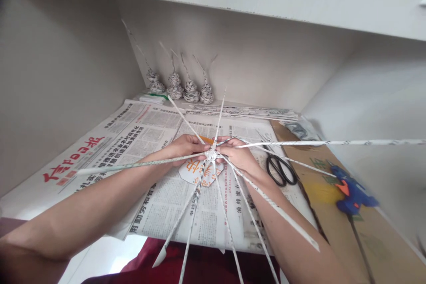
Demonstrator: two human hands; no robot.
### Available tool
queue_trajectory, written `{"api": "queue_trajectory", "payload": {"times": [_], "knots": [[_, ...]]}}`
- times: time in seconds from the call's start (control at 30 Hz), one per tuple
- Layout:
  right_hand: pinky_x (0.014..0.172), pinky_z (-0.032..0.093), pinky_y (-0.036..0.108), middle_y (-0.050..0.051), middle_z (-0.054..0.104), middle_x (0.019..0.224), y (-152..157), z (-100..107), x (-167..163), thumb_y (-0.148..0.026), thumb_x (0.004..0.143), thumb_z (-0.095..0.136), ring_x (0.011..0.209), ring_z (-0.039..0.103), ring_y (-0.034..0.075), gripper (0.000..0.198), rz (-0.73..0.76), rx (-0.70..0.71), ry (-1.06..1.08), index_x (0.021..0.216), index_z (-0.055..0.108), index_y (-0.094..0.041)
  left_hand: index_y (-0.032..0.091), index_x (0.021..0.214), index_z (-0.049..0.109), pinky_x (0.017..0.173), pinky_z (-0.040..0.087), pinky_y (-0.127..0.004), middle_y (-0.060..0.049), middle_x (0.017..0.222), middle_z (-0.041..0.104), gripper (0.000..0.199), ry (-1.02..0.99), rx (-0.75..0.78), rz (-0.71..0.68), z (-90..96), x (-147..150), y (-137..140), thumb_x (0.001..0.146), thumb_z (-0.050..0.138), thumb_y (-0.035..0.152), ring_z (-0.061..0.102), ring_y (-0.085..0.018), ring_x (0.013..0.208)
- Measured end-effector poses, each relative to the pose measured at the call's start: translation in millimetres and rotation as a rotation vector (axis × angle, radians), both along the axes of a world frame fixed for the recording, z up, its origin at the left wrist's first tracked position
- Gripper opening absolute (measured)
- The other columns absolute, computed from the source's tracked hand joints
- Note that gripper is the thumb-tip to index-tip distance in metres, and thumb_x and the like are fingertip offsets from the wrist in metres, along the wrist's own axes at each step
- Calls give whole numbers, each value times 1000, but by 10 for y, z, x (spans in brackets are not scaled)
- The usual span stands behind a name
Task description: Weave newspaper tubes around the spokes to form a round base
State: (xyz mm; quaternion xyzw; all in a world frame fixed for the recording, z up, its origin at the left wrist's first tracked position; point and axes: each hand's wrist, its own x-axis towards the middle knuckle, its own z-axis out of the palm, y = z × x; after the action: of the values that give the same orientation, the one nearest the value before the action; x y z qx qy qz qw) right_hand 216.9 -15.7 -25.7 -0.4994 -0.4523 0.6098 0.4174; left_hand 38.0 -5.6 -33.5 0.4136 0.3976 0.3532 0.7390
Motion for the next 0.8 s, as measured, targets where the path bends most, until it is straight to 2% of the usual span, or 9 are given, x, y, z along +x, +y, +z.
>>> {"api": "queue_trajectory", "payload": {"times": [0.17, 0.37, 0.5, 0.6, 0.73, 0.8], "knots": [[44, 54, 19, 2, 69, 70, -24, 53, -1, -11, 61, 74, 54, 64, 13, 34, 38, -31, 1, 93, 63, -15, 8, 73, 72, 48, 47, -18, -6, 66, 67, 18, -13, 14, 7, 6, 24, -3, 57, 78, 14, 59, -10, 53], [43, 52, 16, 2, 69, 68, -21, 49, 2, -9, 63, 73, 54, 64, 12, 32, 66, -78, 31, 92, 63, -15, 9, 78, 73, 37, 37, -17, -2, 52, 61, 22, 178, 227, 19, -13, 26, -31, 63, 76, 25, 50, -8, 40], [44, 53, 17, 1, 69, 68, -24, 22, -2, -12, 62, 75, 55, 65, 12, 34, 66, -32, 37, 93, 63, -16, 10, 83, 73, 42, 42, -17, -4, 61, 65, 33, 111, 194, -17, 1, 10, -28, 60, 79, 33, 54, -8, 45], [45, 53, 17, 2, 69, 70, -37, 13, -11, -14, 60, 78, 56, 65, 13, 35, 72, -34, 38, 92, 64, -15, 10, 85, 73, 41, 41, -18, -2, 58, 64, 37, 127, 206, -28, 21, 6, -27, 58, 81, 35, 50, -7, 41], [45, 54, 18, 3, 70, 73, -40, -4, 6, -19, 59, 81, 56, 66, 13, 37, 84, -80, 76, 92, 65, -15, 9, 77, 73, 36, 37, -17, -1, 53, 62, 30, 139, 203, 12, 26, 13, -29, 58, 81, 30, 47, -6, 38], [45, 54, 18, 5, 71, 75, -35, -8, 25, -21, 60, 81, 58, 67, 15, 32, 106, -100, 93, 87, 65, -15, 8, 74, 71, 37, 40, -17, -2, 54, 62, 26, 106, 157, 64, 19, 14, -18, 56, 82, 25, 51, -7, 40]]}}
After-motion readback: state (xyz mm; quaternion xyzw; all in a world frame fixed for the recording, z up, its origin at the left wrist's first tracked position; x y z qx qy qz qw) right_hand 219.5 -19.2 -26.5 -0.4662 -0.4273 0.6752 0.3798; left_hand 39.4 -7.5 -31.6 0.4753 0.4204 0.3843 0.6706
